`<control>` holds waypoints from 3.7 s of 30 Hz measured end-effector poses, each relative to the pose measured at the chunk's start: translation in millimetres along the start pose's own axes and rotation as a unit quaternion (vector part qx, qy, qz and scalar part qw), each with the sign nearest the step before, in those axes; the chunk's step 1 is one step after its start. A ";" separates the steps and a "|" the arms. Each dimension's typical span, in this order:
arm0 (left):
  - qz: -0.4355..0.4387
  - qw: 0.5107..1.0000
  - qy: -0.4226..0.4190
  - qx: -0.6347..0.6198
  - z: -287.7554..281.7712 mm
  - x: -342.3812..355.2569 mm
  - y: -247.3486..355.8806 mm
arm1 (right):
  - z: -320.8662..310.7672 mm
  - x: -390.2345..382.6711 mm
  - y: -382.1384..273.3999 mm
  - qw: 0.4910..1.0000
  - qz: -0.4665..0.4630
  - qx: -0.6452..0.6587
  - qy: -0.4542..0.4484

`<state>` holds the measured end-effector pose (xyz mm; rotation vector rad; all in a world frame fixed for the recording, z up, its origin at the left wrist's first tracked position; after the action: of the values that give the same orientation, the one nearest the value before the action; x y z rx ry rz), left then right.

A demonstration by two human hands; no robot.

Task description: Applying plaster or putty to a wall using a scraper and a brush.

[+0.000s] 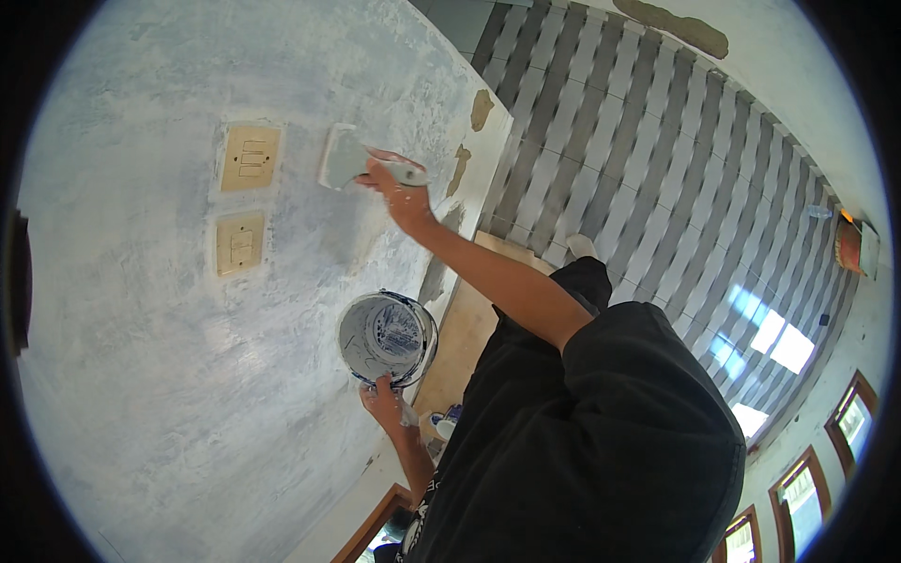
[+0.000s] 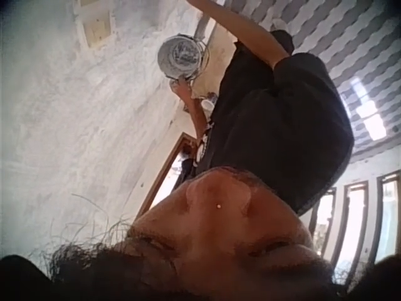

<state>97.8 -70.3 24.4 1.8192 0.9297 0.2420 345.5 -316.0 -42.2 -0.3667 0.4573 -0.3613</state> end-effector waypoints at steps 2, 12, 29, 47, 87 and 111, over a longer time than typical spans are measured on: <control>0.011 1.000 -0.016 -0.003 -2.1 4.7 -5.4 | -42.1 22.8 20.0 0.998 0.000 -0.059 0.015; 0.032 0.999 0.008 -0.019 -4.3 4.5 -6.2 | -86.6 74.5 50.7 0.982 -0.030 -0.127 0.138; 0.019 1.000 -0.007 -0.014 -2.6 0.9 3.9 | -93.4 103.2 8.3 0.982 -0.075 -0.138 0.100; -0.008 0.996 0.010 -0.092 -14.8 -16.1 -14.6 | 119.0 40.9 -115.5 0.989 -0.096 0.024 -0.107; 0.155 0.985 -0.050 0.050 -9.8 -31.5 -64.8 | -176.8 184.6 -72.2 0.889 -0.202 -0.377 0.163; -0.181 0.977 0.037 -0.103 49.3 -149.1 -125.5 | -332.8 -27.3 -265.4 0.945 0.134 -0.287 0.085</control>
<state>-36.9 -186.9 -68.8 1.4299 1.2205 0.1704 93.9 -622.4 -199.4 -0.8332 0.7754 0.0167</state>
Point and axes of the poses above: each hand's wrist, its own x-axis towards the middle knuckle, its own z-axis out of the palm, y = z × x, the point moved 4 cm from there along x, towards the middle knuckle, and after that the axes turned 7 degrees about y, right-handed, at the moved point
